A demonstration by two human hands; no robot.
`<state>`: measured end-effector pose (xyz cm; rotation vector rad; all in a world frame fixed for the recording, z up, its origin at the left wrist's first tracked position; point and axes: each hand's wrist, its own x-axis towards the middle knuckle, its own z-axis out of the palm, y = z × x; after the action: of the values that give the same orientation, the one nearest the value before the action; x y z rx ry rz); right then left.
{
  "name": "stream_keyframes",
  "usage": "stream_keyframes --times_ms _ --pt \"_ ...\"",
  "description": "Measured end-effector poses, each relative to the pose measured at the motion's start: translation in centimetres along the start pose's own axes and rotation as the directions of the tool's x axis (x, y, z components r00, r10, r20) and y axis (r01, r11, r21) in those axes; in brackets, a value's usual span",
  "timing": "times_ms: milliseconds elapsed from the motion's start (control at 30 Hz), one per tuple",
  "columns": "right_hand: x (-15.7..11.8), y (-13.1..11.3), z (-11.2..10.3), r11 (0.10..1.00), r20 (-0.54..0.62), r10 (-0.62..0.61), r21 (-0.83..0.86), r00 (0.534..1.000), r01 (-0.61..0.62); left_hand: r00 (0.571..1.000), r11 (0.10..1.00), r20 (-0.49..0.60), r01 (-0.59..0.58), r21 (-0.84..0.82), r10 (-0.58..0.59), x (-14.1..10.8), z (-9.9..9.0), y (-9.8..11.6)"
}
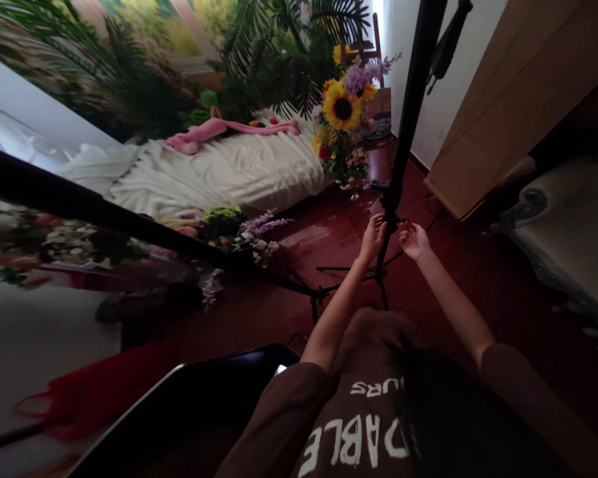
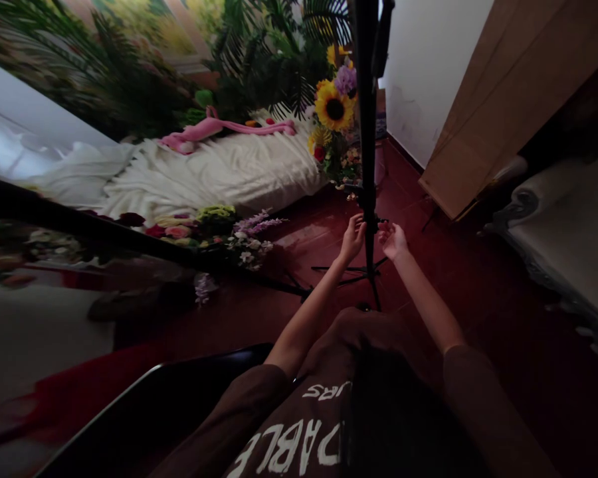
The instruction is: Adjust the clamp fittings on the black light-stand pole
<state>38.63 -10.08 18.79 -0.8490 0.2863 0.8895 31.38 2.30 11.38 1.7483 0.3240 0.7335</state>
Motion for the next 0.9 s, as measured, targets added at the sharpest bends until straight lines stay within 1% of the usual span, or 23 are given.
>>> stream_keyframes --times_ms 67,100,133,167,200,233,267,300,333,367,400,433,467,533,567,600,633,700,733,767,800,833,900 --pt "-0.3 2.1 -0.2 0.996 -0.091 0.045 0.080 0.995 -0.038 0.989 0.995 -0.102 0.102 -0.019 -0.103 -2.3 -1.7 -1.2" --pt "-0.4 3.2 -0.2 0.989 -0.109 0.106 0.114 0.988 -0.094 0.967 0.986 -0.196 0.162 -0.033 -0.165 -3.5 -2.8 -1.9" --pt "-0.4 4.3 -0.1 0.978 -0.111 0.174 0.136 0.979 -0.158 0.918 0.971 -0.318 0.231 -0.059 -0.237 -4.8 -4.0 -2.8" --pt "-0.3 5.3 0.0 0.966 -0.105 0.234 0.139 0.966 -0.219 0.828 0.947 -0.463 0.305 -0.100 -0.316 -5.9 -5.5 -3.6" --pt "-0.2 6.4 0.3 0.954 -0.097 0.284 0.124 0.954 -0.271 0.696 0.920 -0.615 0.364 -0.142 -0.371 -6.9 -7.2 -4.3" --pt "0.0 7.4 0.6 0.943 -0.088 0.325 0.102 0.942 -0.316 0.527 0.899 -0.758 0.401 -0.178 -0.385 -7.8 -9.0 -4.9" --pt "0.2 8.4 1.2 0.930 -0.079 0.366 0.082 0.927 -0.360 0.347 0.887 -0.867 0.418 -0.199 -0.358 -8.6 -10.9 -5.3" --pt "0.4 9.3 1.8 0.914 -0.067 0.405 0.061 0.912 -0.402 0.179 0.885 -0.939 0.421 -0.197 -0.294 -9.2 -13.0 -5.4" --pt "0.7 10.2 2.6 0.896 -0.051 0.444 0.039 0.894 -0.443 0.049 0.891 -0.976 0.419 -0.174 -0.213 -9.7 -15.1 -5.2" --pt "0.8 11.1 3.6 0.875 -0.031 0.483 0.015 0.875 -0.483 -0.031 0.899 -0.990 0.417 -0.136 -0.136 -10.1 -17.1 -4.8" --pt "1.0 12.0 4.7 0.853 -0.008 0.522 -0.010 0.853 -0.522 -0.061 0.906 -0.996 0.414 -0.087 -0.068 -10.3 -19.1 -4.0" --pt "1.0 12.8 5.9 0.828 0.019 0.560 -0.036 0.828 -0.560 -0.041 0.914 -0.999 0.404 -0.030 -0.014 -10.4 -20.9 -3.1" --pt "1.0 13.7 7.2 0.801 0.047 0.598 -0.065 0.800 -0.595 0.022 0.924 -0.999 0.380 0.036 0.030 -10.4 -22.5 -1.9" --pt "0.7 15.6 10.0 0.742 0.099 0.670 -0.128 0.736 -0.658 0.210 0.944 -0.973 0.292 0.153 0.093 -9.9 -25.2 0.5" --pt "0.5 16.5 11.4 0.699 0.137 0.715 -0.163 0.686 -0.696 0.302 0.949 -0.945 0.244 0.201 0.123 -9.5 -26.3 1.7" --pt "0.2 17.5 12.9 0.642 0.182 0.767 -0.204 0.615 -0.739 0.368 0.948 -0.916 0.204 0.245 0.157 -9.0 -27.3 2.7" --pt "-0.1 18.4 14.3 0.570 0.228 0.820 -0.252 0.524 -0.782 0.419 0.945 -0.889 0.173 0.278 0.185 -8.5 -28.1 3.6" --pt "-0.7 19.9 16.8 0.422 0.315 0.893 -0.345 0.320 -0.838 0.498 0.938 -0.842 0.145 0.314 0.206 -7.5 -29.4 4.7" --pt "-1.0 20.5 18.0 0.369 0.355 0.905 -0.377 0.236 -0.849 0.534 0.938 -0.823 0.144 0.315 0.194 -7.1 -29.9 5.0" --pt "-1.3 20.9 19.0 0.341 0.392 0.902 -0.392 0.180 -0.854 0.568 0.940 -0.804 0.149 0.308 0.174 -6.8 -30.3 5.1" --pt "-1.6 21.2 19.8 0.334 0.435 0.888 -0.390 0.148 -0.858 0.595 0.942 -0.789 0.156 0.298 0.151 -6.5 -30.6 5.0" --pt "-1.8 21.4 20.6 0.340 0.483 0.866 -0.372 0.134 -0.864 0.613 0.943 -0.779 0.164 0.290 0.133 -6.3 -30.8 4.9" --pt "-2.0 21.4 21.6 0.352 0.555 0.822 -0.324 0.126 -0.878 0.612 0.943 -0.781 0.171 0.284 0.124 -6.1 -31.0 4.6"
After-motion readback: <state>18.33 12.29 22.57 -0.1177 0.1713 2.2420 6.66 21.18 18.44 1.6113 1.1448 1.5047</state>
